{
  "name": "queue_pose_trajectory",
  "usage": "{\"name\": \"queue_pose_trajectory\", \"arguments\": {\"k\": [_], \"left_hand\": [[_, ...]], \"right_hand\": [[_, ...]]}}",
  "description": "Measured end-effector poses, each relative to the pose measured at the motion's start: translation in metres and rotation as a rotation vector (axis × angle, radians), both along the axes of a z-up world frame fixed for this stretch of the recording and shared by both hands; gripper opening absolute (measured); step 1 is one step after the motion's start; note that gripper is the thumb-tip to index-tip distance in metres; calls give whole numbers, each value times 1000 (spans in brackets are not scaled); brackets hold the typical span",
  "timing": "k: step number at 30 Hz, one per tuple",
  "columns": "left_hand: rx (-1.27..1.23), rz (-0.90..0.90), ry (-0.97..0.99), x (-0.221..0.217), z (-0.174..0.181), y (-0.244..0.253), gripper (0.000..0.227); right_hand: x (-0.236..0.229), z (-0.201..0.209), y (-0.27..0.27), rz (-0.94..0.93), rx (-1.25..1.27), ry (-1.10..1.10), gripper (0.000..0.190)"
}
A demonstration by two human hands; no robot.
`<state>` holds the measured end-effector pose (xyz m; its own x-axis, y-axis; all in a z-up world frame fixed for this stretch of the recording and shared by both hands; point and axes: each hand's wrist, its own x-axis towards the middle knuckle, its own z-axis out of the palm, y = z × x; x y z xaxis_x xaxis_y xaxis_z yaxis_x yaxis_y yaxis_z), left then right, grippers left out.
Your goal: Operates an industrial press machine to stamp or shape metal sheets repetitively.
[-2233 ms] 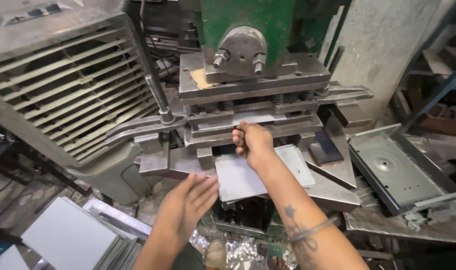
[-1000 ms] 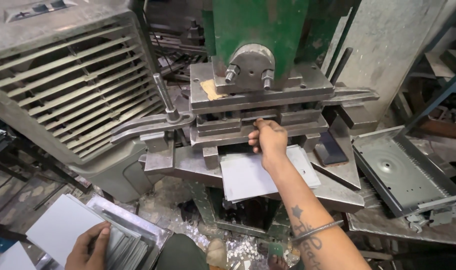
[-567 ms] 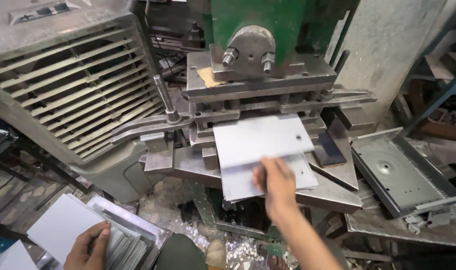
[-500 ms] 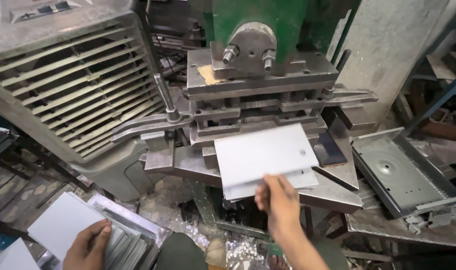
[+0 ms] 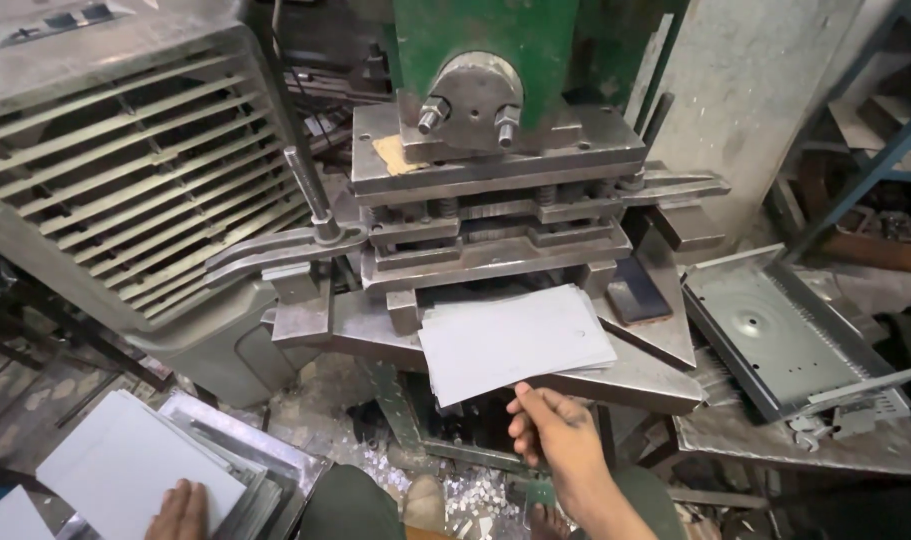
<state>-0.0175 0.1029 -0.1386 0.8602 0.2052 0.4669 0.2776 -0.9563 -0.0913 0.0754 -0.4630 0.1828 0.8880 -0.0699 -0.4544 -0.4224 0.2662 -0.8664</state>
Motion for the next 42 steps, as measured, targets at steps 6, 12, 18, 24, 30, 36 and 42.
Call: {"name": "queue_pose_trajectory", "arguments": {"k": [6,12,18,24,30,36,42], "left_hand": [[-175,-101,-81,-21,99,68,66],[-287,-351,-338,2,124,63,68],[-117,188,363,-30,146,-94,102],[-65,-40,172,-52,146,-94,62],[-521,-167,-159,-34,323,-143,49],[-1435,198,-500,5,440,-225,37],[-2299,204,-322,95,445,-344,43]], "right_hand": [[-6,-20,-2,47,36,17,31],[-7,-39,-4,33,20,49,32],[-13,-48,-10,50,0,79,31],[-12,-60,-8,77,23,61,32],[-15,-59,-1,79,38,99,30],[-21,-42,18,183,103,-20,25],[-5,34,41,149,114,-209,48]]}}
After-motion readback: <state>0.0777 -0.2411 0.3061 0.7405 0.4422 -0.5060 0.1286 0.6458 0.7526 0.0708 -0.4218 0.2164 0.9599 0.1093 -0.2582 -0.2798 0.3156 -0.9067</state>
